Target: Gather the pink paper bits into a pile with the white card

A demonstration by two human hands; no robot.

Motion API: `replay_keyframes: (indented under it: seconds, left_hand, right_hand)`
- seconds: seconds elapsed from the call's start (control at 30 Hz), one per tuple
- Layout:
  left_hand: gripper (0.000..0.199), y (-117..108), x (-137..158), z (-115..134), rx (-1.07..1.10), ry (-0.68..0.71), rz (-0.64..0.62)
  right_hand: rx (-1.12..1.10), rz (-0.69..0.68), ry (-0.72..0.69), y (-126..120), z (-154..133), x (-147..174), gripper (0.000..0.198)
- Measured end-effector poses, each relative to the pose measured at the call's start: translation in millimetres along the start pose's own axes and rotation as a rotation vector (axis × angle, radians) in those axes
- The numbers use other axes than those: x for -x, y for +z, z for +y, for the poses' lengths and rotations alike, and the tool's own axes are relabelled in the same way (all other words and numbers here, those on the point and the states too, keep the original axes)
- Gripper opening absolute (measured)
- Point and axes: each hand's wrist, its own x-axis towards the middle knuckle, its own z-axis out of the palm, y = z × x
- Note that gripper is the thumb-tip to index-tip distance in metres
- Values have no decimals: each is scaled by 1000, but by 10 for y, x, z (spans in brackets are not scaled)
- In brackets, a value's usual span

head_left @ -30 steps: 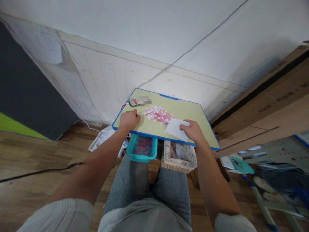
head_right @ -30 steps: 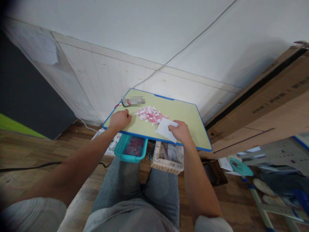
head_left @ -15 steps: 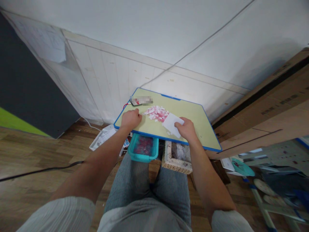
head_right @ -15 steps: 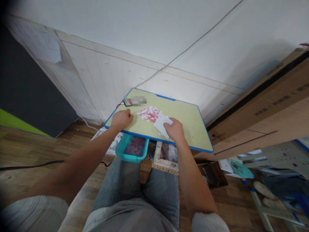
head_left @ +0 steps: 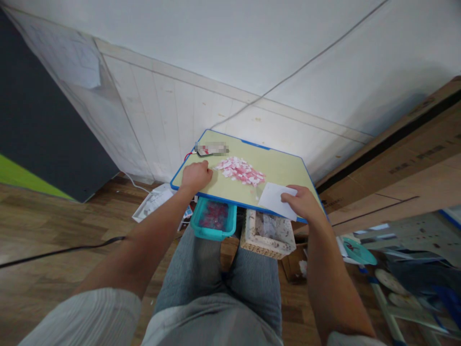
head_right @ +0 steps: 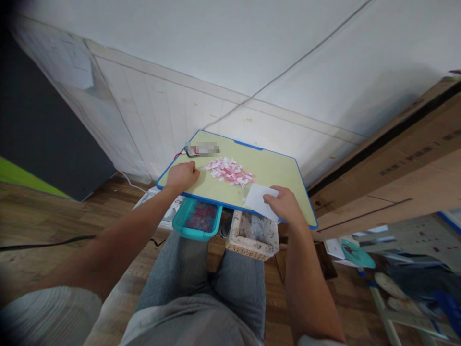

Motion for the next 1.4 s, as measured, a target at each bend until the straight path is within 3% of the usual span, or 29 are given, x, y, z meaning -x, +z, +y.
replay_keyframes:
  seconds: [0.17,0.43,0.6,0.73,0.9,1.2,1.4]
  left_hand:
    - [43,12,-3,-2,-4,2,8]
    - [44,-41,21,10,1,-4,-13]
    - [44,-68,27,24,8,-25,-31]
    - [43,-49,19,17,13,-12,-27]
    - [42,-12,10,3,4,-3,0]
    - [42,-75,35,23,16,3,-18]
    - [43,-68,29,26,12,-21,-24]
  right_hand:
    - [26,100,-35,19,-65,-33,28]
    - [-68,168,-167,613,-501,-382,31]
    - [-21,147,-193,785,-687,-567,33]
    - [5,118,-183,803,-717,-589,36]
    - [-14,66,-173,669,-660,-539,24]
    - [-5,152,-195,700,-729,-542,23]
    - [-28,135,-180,715,-615,-532,25]
